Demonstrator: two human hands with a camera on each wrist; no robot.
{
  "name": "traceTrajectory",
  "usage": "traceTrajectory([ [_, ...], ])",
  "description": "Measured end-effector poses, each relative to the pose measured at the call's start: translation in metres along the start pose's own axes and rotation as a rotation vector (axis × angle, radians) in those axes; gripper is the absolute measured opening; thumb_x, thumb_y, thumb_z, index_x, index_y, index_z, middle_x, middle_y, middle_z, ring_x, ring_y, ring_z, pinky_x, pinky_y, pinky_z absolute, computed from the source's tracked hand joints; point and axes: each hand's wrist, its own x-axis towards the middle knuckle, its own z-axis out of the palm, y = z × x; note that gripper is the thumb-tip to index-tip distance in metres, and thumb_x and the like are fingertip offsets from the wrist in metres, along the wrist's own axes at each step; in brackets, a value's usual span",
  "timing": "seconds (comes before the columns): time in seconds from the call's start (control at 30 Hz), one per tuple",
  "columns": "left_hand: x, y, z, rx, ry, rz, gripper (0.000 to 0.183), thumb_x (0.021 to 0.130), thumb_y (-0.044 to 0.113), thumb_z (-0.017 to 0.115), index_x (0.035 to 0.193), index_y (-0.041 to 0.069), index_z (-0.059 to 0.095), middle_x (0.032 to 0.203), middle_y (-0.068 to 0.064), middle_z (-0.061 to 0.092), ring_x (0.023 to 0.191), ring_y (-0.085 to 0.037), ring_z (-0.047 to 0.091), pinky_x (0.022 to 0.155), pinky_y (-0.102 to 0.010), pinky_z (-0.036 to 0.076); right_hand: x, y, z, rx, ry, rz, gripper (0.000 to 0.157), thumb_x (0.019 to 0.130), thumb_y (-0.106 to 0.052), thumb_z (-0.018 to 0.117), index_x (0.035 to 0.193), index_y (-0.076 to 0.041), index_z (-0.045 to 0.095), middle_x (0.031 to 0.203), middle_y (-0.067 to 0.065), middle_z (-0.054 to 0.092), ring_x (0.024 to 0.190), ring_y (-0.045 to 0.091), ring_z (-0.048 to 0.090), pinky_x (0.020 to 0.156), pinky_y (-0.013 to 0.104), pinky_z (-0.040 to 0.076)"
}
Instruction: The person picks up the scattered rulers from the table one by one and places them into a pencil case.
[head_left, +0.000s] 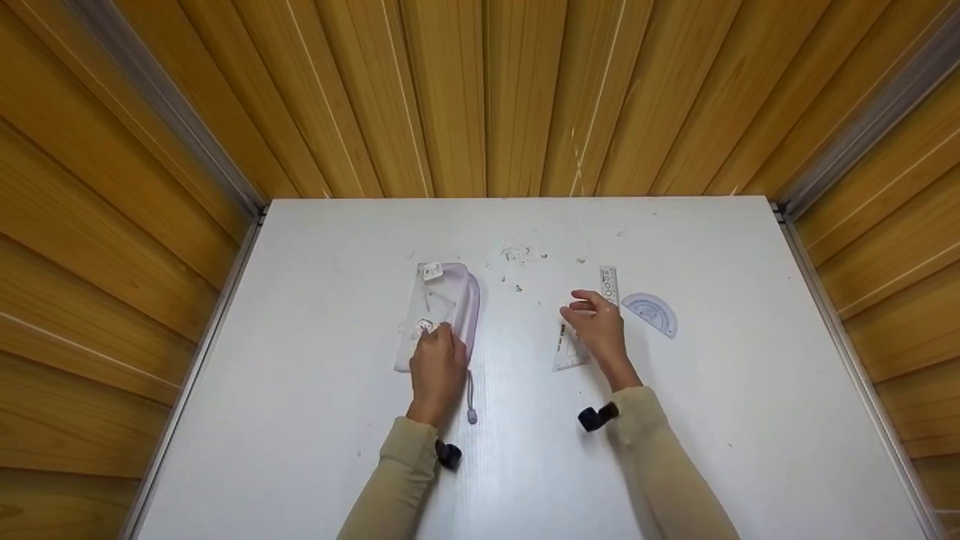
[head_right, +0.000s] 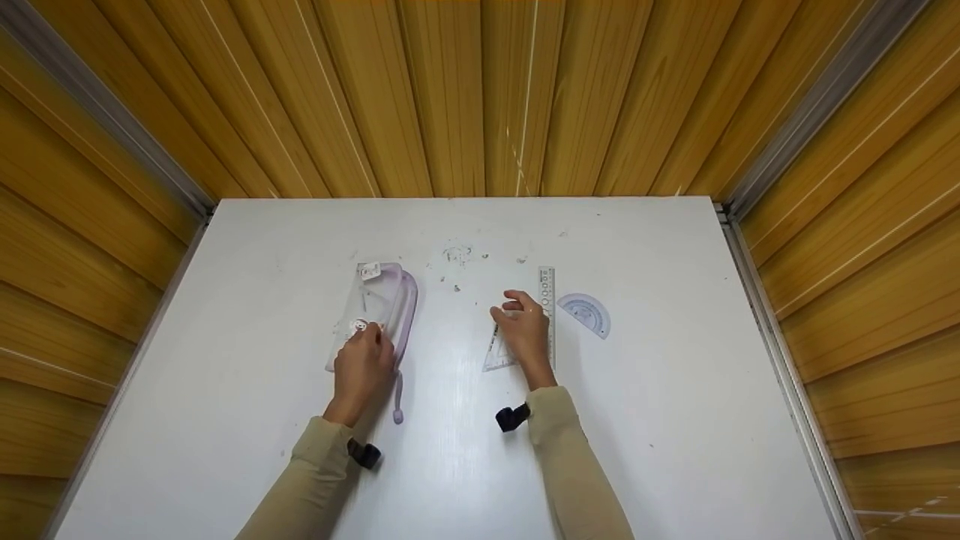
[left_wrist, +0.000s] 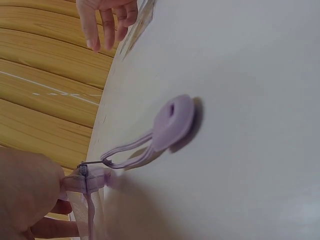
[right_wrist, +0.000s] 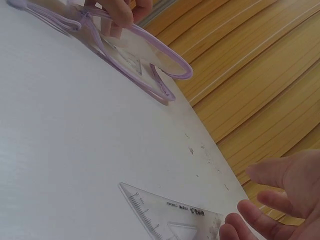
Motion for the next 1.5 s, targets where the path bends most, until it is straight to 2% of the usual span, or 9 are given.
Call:
traceTrajectory([
  [0.17, -0.001, 0.0, 0.0, 0.008, -0.005, 0.001, 0.009, 0.092, 0.012, 0.056, 0.087, 0.005, 0.059, 0.072, -0.011, 0.063, 0.063, -0.029, 0.063, 0.051, -0.043, 0.05, -0.008, 0.004, 0.001, -0.021, 0.039, -0.01, 0.048, 0.088, -0.025, 0.072, 0.131, -0.009, 0.058, 0.116, 0.013, 0.063, 0.107, 0.028, 0.062, 0.088, 0.04, 0.049],
  [0.37, 0.0, 0.0, 0.0, 0.042, -0.009, 0.001, 0.01, 0.092, 0.012, 0.055, 0.086, 0.004, 0.06, 0.072, -0.012, 0.064, 0.064, -0.029, 0.064, 0.052, -0.042, 0.051, -0.019, 0.007, 0.004, -0.104, 0.1, -0.027, 0.053, 0.085, -0.024, 0.074, 0.132, -0.007, 0.057, 0.115, 0.015, 0.063, 0.104, 0.03, 0.061, 0.089, 0.042, 0.047],
  [0.57, -0.001, -0.001, -0.001, 0.044, -0.016, -0.005, 0.009, 0.091, 0.012, 0.057, 0.089, 0.004, 0.06, 0.075, -0.012, 0.065, 0.065, -0.03, 0.063, 0.053, -0.044, 0.05, -0.031, 0.008, 0.009, -0.273, 0.158, -0.054, 0.061, 0.081, -0.031, 0.078, 0.132, -0.005, 0.057, 0.115, 0.015, 0.063, 0.107, 0.034, 0.058, 0.094, 0.05, 0.039],
  [0.7, -0.001, 0.0, -0.001, 0.037, -0.012, 0.004, 0.009, 0.092, 0.012, 0.058, 0.089, 0.004, 0.06, 0.075, -0.012, 0.065, 0.065, -0.029, 0.063, 0.053, -0.043, 0.05, -0.036, 0.01, 0.013, -0.4, 0.194, -0.069, 0.066, 0.078, -0.037, 0.079, 0.132, -0.007, 0.058, 0.116, 0.014, 0.062, 0.105, 0.035, 0.055, 0.09, 0.055, 0.032],
  [0.83, -0.001, 0.0, -0.001, 0.027, -0.002, 0.015, 0.009, 0.092, 0.012, 0.057, 0.09, 0.004, 0.06, 0.075, -0.012, 0.065, 0.065, -0.029, 0.063, 0.053, -0.043, 0.05, -0.038, 0.014, 0.017, -0.47, 0.212, -0.061, 0.071, 0.076, -0.04, 0.081, 0.135, -0.008, 0.056, 0.12, 0.016, 0.058, 0.104, 0.036, 0.051, 0.088, 0.055, 0.03],
  [1.1, 0.0, 0.0, -0.001, 0.023, -0.015, -0.003, 0.011, 0.093, 0.013, 0.056, 0.093, 0.003, 0.061, 0.078, -0.012, 0.066, 0.068, -0.03, 0.064, 0.056, -0.044, 0.051, -0.043, 0.019, 0.024, -0.532, 0.226, -0.04, 0.075, 0.076, -0.038, 0.082, 0.138, -0.007, 0.053, 0.129, 0.02, 0.051, 0.109, 0.037, 0.046, 0.09, 0.054, 0.029],
  [1.3, 0.0, -0.002, 0.0, 0.02, 0.007, 0.034, 0.01, 0.092, 0.009, 0.056, 0.082, 0.005, 0.056, 0.071, -0.01, 0.061, 0.063, -0.03, 0.061, 0.051, -0.044, 0.049, -0.044, 0.022, 0.025, -0.522, 0.239, -0.066, 0.068, 0.077, -0.032, 0.081, 0.135, -0.006, 0.057, 0.125, 0.02, 0.054, 0.11, 0.039, 0.048, 0.088, 0.054, 0.028],
  [1.5, 0.0, -0.001, -0.002, 0.016, 0.002, 0.02, 0.01, 0.092, 0.011, 0.056, 0.087, 0.004, 0.059, 0.075, -0.011, 0.065, 0.066, -0.029, 0.062, 0.053, -0.043, 0.05, -0.043, 0.022, 0.026, -0.496, 0.248, -0.061, 0.063, 0.077, -0.028, 0.081, 0.131, -0.004, 0.059, 0.12, 0.02, 0.057, 0.108, 0.038, 0.051, 0.088, 0.054, 0.029],
])
